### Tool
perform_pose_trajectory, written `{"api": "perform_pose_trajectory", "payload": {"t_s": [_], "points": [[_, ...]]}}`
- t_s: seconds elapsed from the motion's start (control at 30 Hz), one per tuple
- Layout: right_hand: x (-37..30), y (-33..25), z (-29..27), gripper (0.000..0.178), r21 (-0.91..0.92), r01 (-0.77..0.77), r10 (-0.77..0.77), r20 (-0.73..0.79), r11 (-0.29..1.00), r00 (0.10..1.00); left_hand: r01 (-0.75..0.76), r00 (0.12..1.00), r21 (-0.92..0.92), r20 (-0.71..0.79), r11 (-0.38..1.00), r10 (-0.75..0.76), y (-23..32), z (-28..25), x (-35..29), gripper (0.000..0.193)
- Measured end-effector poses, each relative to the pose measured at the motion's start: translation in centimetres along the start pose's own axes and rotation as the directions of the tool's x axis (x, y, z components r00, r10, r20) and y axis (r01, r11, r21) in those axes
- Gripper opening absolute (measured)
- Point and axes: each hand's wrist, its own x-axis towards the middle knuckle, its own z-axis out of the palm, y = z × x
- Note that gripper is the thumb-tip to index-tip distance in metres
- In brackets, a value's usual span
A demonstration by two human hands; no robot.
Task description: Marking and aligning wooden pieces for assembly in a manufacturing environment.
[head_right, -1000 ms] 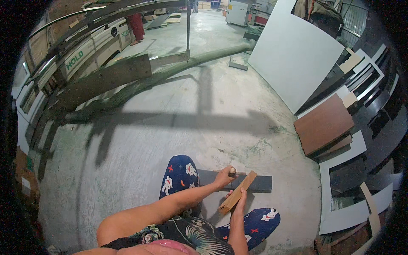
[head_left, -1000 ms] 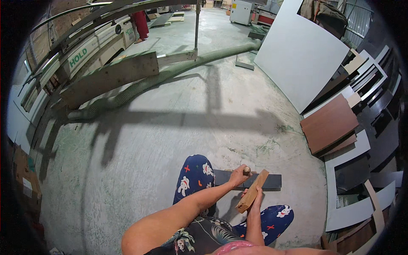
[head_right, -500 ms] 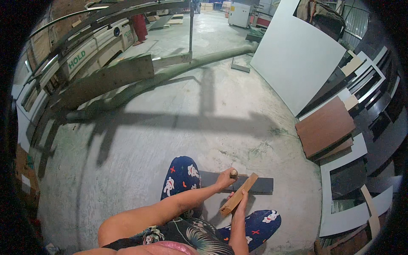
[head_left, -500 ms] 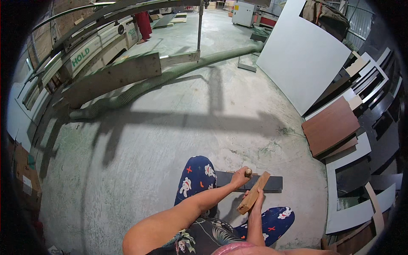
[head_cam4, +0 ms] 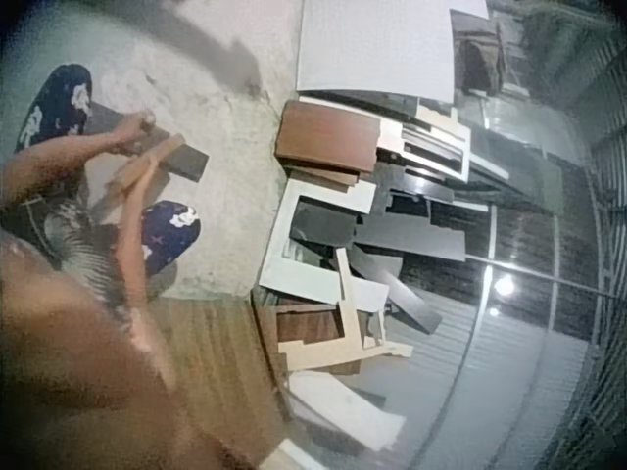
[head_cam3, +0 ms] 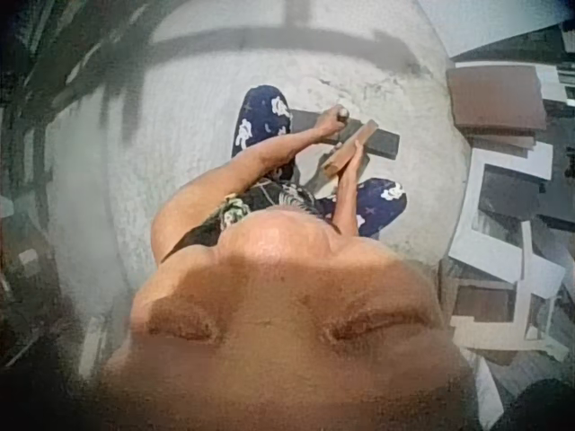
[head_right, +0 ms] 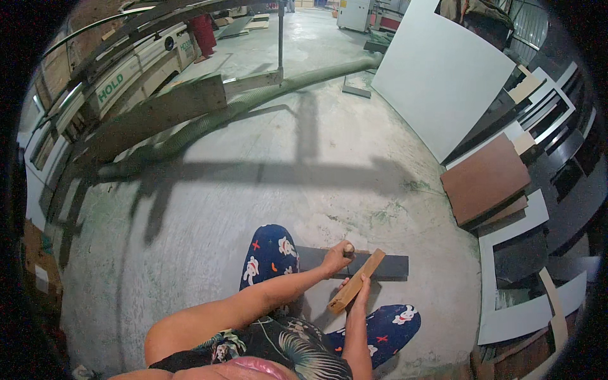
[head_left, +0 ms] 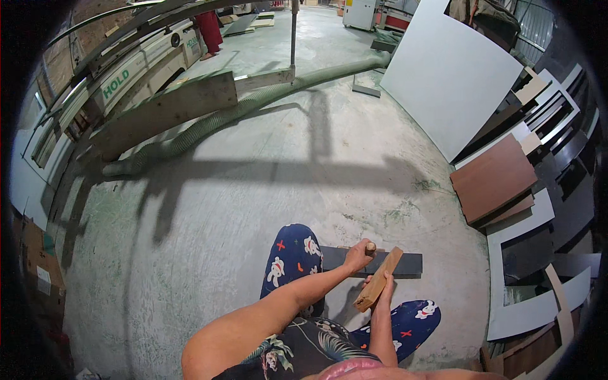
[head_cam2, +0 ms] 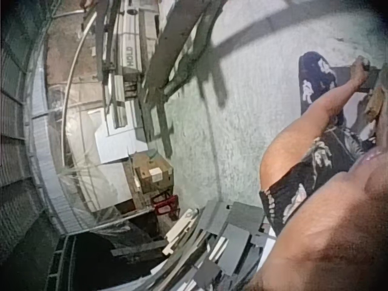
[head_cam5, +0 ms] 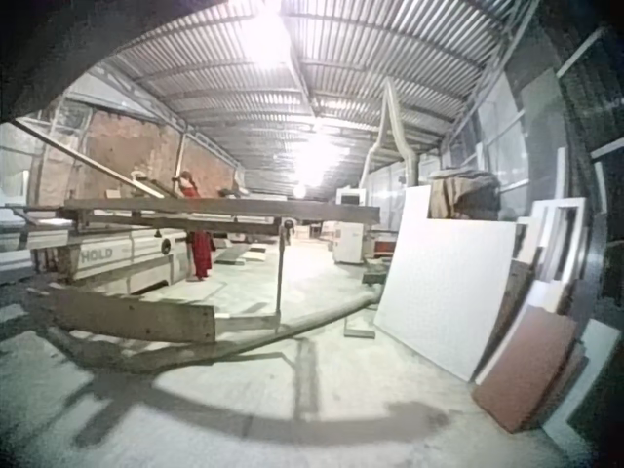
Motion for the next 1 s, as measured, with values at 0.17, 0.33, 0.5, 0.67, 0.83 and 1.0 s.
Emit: {"api": "perform_pose_trajectory", "payload": {"t_s": [0.17,0.33,0.5,0.67,0.83,1.0], "points": [[0.1,0.0,0.0,0.047,-0.044,0.01,-0.01,0.006,0.999,1.0,0.052,0.999,0.025,0.004,0.998,-0.052,-1.0,0.4,0.4,0.044],[0.4,0.0,-0.4,0.049,-0.01,-0.004,0.004,-0.023,1.0,1.0,0.031,1.0,0.06,0.001,0.998,-0.031,-0.7,0.5,0.5,0.041],[0.3,-0.4,-0.1,0.051,-0.043,-0.008,0.007,-0.027,0.999,1.0,0.007,1.0,0.002,0.003,1.0,-0.007,-0.8,0.4,0.5,0.036],[0.9,0.1,-0.6,0.052,-0.018,-0.024,0.024,-0.013,1.0,1.0,-0.03,0.999,0.023,-0.031,0.999,0.03,-1.2,0.4,0.5,0.033],[1.2,0.2,-1.1,0.052,-0.011,0.018,-0.018,0.005,1.0,1.0,-0.019,0.999,0.013,-0.033,1.0,0.019,-0.7,0.7,0.4,0.035],[0.8,0.2,-0.6,0.05,-0.038,0.012,-0.012,0.004,0.999,1.0,0.001,1.0,0.001,-0.011,1.0,-0.001,-1.2,0.5,0.4,0.035]]}}
